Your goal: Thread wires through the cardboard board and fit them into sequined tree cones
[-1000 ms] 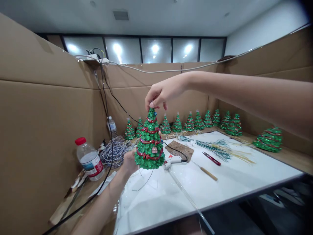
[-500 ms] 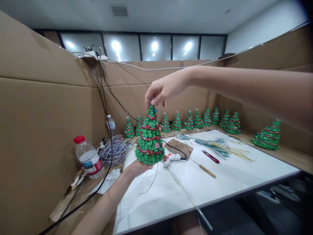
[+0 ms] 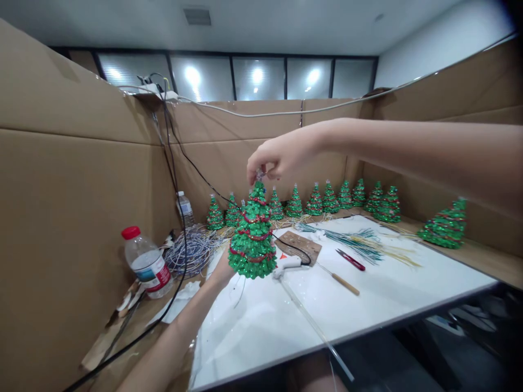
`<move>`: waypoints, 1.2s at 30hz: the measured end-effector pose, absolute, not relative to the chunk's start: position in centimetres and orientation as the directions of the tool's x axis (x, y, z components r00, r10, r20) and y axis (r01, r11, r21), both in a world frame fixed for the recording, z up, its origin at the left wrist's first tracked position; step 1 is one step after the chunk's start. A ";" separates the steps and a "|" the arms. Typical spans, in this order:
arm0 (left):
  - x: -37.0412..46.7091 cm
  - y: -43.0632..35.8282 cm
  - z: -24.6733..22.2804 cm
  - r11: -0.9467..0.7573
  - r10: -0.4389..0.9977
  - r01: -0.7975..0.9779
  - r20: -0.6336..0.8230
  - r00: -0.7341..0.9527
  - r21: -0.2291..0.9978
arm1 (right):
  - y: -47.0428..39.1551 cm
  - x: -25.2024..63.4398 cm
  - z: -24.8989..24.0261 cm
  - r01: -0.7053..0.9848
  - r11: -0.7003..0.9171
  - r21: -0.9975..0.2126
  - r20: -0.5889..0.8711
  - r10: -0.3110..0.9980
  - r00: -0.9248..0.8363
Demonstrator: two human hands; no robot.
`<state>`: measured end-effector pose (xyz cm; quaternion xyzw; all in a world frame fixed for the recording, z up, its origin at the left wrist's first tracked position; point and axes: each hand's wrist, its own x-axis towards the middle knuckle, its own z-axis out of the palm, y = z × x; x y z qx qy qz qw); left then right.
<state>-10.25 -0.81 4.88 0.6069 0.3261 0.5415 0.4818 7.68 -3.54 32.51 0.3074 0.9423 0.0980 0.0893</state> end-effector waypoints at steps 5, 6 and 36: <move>-11.4 0.0 5.9 -0.540 0.840 0.127 0.524 0.139 0.832 | -3.1 8.4 30.8 0.428 0.740 0.520 -0.117 0.558 -0.822; -11.7 0.1 6.0 -0.567 0.824 0.179 0.556 0.110 0.804 | -3.2 8.5 30.4 0.426 0.702 0.571 -0.102 0.575 -0.812; -13.1 1.9 5.8 -0.570 0.766 0.389 0.639 -0.066 0.723 | -2.4 7.8 29.1 0.541 0.455 0.707 0.195 0.610 -0.768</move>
